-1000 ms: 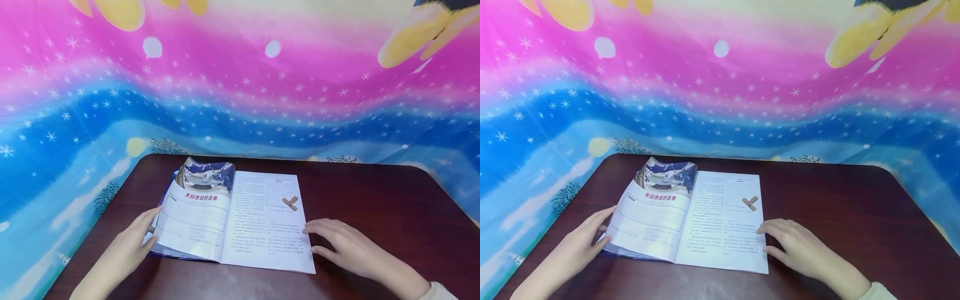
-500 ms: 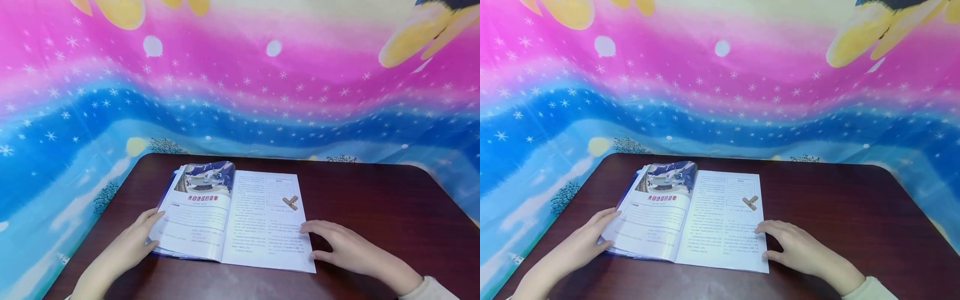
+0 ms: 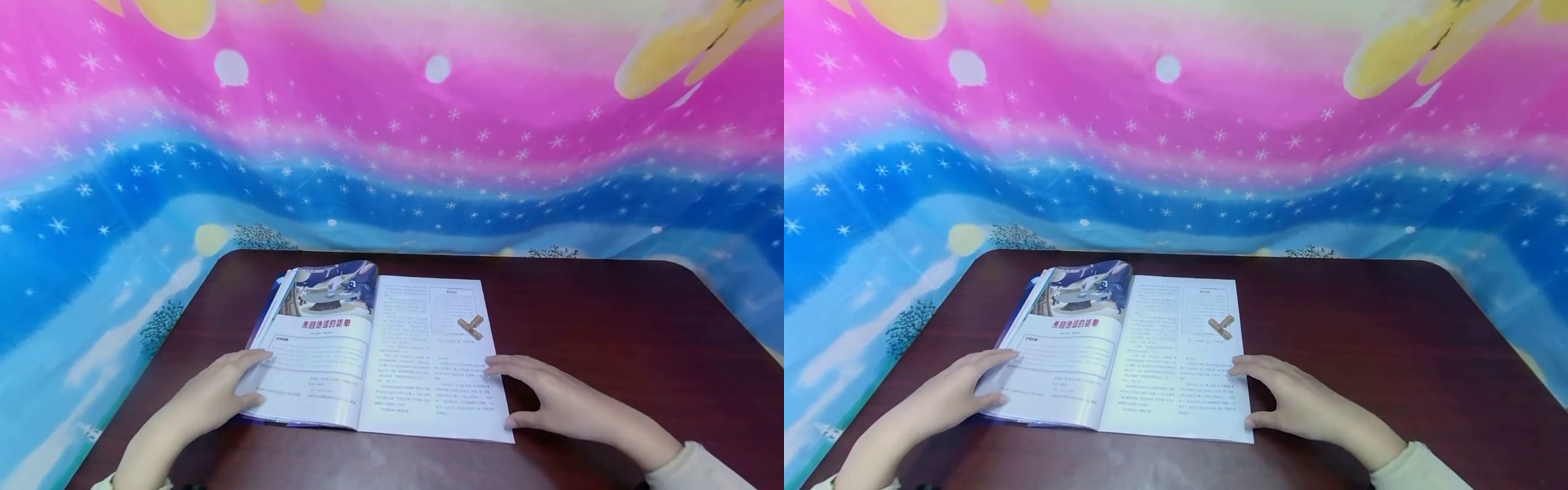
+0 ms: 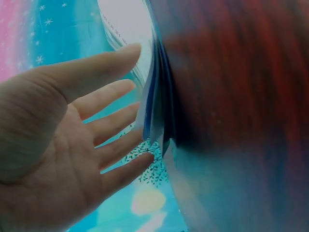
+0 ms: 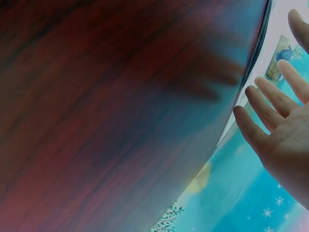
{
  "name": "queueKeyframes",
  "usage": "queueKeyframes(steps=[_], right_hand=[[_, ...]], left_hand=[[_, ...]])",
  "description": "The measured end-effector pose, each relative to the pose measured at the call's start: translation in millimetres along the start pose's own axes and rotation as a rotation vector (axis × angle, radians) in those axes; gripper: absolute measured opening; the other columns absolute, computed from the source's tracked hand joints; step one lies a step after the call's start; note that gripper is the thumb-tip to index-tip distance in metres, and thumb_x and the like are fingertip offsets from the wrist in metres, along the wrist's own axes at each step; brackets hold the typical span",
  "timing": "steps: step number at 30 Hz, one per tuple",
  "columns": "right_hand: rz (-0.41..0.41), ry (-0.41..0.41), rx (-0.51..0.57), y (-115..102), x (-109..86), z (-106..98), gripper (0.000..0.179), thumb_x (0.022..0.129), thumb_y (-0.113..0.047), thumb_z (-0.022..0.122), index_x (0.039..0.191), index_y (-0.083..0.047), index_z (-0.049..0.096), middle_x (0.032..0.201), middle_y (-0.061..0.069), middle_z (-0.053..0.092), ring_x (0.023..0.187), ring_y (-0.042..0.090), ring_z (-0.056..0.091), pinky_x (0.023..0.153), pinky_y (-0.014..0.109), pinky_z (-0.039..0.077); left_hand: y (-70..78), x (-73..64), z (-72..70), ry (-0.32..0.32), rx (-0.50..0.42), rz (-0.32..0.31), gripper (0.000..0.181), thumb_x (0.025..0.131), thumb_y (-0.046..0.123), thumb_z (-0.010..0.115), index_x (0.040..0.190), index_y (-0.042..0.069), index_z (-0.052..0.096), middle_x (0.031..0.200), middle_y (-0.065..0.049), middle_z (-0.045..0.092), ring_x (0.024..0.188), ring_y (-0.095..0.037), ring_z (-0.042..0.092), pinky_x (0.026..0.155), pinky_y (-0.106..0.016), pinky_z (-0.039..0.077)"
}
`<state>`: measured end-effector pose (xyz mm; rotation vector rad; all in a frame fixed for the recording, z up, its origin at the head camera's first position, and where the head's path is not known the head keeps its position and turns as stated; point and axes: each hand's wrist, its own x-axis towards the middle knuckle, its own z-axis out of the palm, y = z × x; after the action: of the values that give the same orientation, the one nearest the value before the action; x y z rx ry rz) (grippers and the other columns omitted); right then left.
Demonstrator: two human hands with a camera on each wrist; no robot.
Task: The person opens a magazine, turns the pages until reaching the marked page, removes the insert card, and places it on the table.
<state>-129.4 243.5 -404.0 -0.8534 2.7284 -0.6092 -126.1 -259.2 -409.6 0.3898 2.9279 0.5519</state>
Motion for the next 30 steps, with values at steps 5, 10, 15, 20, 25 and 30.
queueKeyframes(steps=[5,10,15,20,25,30], right_hand=[[0.03,-0.041,-0.002,-1,4.3,-1,0.071,0.076,-0.04,0.085,0.139,-0.022,0.056,0.153,0.002,0.041,0.139,0.03,0.04,0.102,0.055,0.041],[0.028,-0.065,-0.043,-1,8.2,1,0.078,0.073,-0.04,0.087,0.14,-0.017,0.056,0.156,0.007,0.037,0.14,0.035,0.037,0.102,0.057,0.041],[0.014,-0.058,-0.074,-1,10.4,1,0.074,0.072,-0.039,0.088,0.136,-0.015,0.059,0.154,0.01,0.04,0.138,0.037,0.039,0.101,0.059,0.041],[0.007,-0.047,-0.095,-3,11.5,0,0.068,0.074,-0.035,0.087,0.134,-0.015,0.062,0.152,0.01,0.043,0.135,0.037,0.042,0.099,0.059,0.042],[0.013,-0.034,-0.116,-4,13.6,-1,0.062,0.076,-0.036,0.085,0.131,-0.016,0.064,0.149,0.01,0.047,0.133,0.036,0.046,0.099,0.058,0.043],[0.038,-0.024,-0.121,-8,15.2,-2,0.059,0.078,-0.037,0.084,0.129,-0.016,0.065,0.145,0.01,0.051,0.132,0.035,0.048,0.1,0.057,0.044]], left_hand=[[-3.1,-2.9,-0.6,-0.039,0.005,-0.015,0.07,0.075,0.021,0.087,0.135,0.0,0.057,0.137,-0.025,0.053,0.127,-0.044,0.049,0.099,-0.06,0.042],[-4.5,-5.2,-0.1,-0.063,0.003,-0.041,0.07,0.077,0.023,0.085,0.137,0.001,0.056,0.14,-0.025,0.051,0.129,-0.045,0.046,0.099,-0.06,0.042],[-4.6,-6.2,1.2,-0.061,0.0,-0.045,0.068,0.078,0.023,0.085,0.136,0.002,0.056,0.14,-0.025,0.051,0.13,-0.045,0.046,0.099,-0.061,0.042],[-3.2,-6.7,0.6,-0.058,-0.003,-0.04,0.067,0.078,0.023,0.085,0.136,0.002,0.057,0.14,-0.024,0.051,0.13,-0.045,0.046,0.099,-0.061,0.041],[0.0,-6.6,0.0,-0.054,0.021,-0.057,0.068,0.077,0.024,0.086,0.135,0.002,0.058,0.139,-0.024,0.053,0.128,-0.044,0.048,0.1,-0.061,0.041],[2.8,-6.7,-0.1,-0.038,0.037,-0.063,0.068,0.076,0.026,0.086,0.134,0.003,0.059,0.136,-0.023,0.056,0.127,-0.044,0.05,0.101,-0.06,0.041]])
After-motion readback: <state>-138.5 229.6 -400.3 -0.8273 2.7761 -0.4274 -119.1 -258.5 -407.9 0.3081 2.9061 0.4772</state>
